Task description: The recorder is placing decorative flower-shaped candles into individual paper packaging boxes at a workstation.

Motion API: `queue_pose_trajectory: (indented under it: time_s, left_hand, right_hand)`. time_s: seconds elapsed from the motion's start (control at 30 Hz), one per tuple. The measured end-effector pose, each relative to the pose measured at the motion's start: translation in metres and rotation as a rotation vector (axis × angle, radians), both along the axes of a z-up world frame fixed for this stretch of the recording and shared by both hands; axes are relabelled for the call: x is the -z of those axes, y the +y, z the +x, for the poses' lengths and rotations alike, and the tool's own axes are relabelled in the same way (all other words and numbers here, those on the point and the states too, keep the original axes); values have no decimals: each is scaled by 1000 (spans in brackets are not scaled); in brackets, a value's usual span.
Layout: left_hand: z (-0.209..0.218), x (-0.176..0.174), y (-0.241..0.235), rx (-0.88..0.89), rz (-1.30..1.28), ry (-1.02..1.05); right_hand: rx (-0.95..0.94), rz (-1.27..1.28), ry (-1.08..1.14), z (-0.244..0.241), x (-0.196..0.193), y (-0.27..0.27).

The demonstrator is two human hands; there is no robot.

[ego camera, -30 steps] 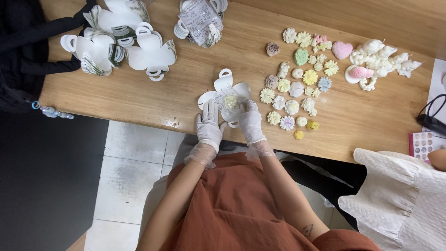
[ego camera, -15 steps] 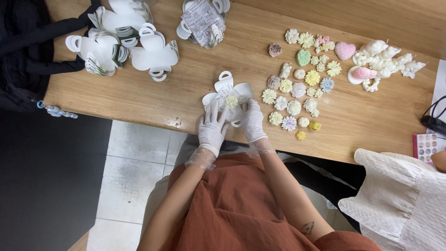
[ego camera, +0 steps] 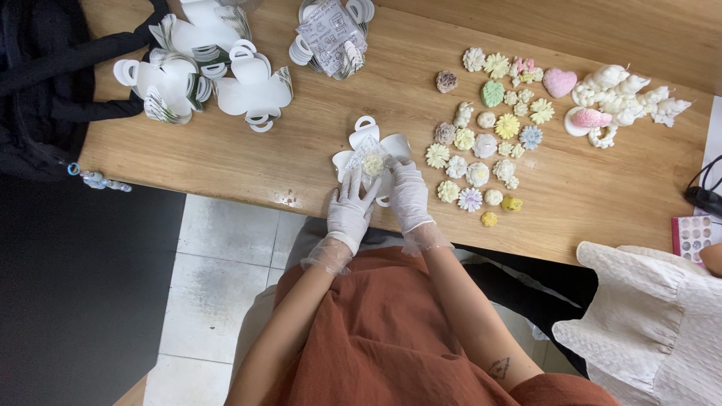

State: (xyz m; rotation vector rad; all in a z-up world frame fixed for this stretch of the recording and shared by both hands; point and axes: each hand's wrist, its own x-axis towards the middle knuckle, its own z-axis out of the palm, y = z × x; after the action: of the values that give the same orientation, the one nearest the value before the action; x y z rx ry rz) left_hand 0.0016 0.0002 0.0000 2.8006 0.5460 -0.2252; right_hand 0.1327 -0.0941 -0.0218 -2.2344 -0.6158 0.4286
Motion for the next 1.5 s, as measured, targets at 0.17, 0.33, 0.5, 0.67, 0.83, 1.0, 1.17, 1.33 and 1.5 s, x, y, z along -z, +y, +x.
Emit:
queue_pose_trajectory:
  time_s: [0.17,0.33,0.5,0.67,0.83,1.0,1.17,1.33,1.5]
  left_hand:
    - [-3,14,-2,-34,-33,-56]
    - [-1,5,-1,-21,6,-41]
    - [4,5,-8,-44,-17,-53]
    - [23,10,-17,-96,-17,83]
    - [30,5,-19,-88,15,129]
    - [28,1,-21,-89,64,165]
    - [22,-23,-16,-179,-84,-94]
    - [46,-114,39,-451,-362,-219]
    - [87,-12,95,-519,-345,-517]
  right_hand:
    - [-215,-416,-250,-1,-22,10]
    - [81,-32,30,-11,-46,6]
    - [269,146,123,-5,35,-7]
    - [293,16,196,-6,10,-9]
    - [304,103,277,-1,33,-16]
    - [295,177,311,-1,41,-21]
    - [345,181,332,-2,27,-32]
    - [455,101,881,-5,-15,-46]
    - [314,68,910,-17,29,-42]
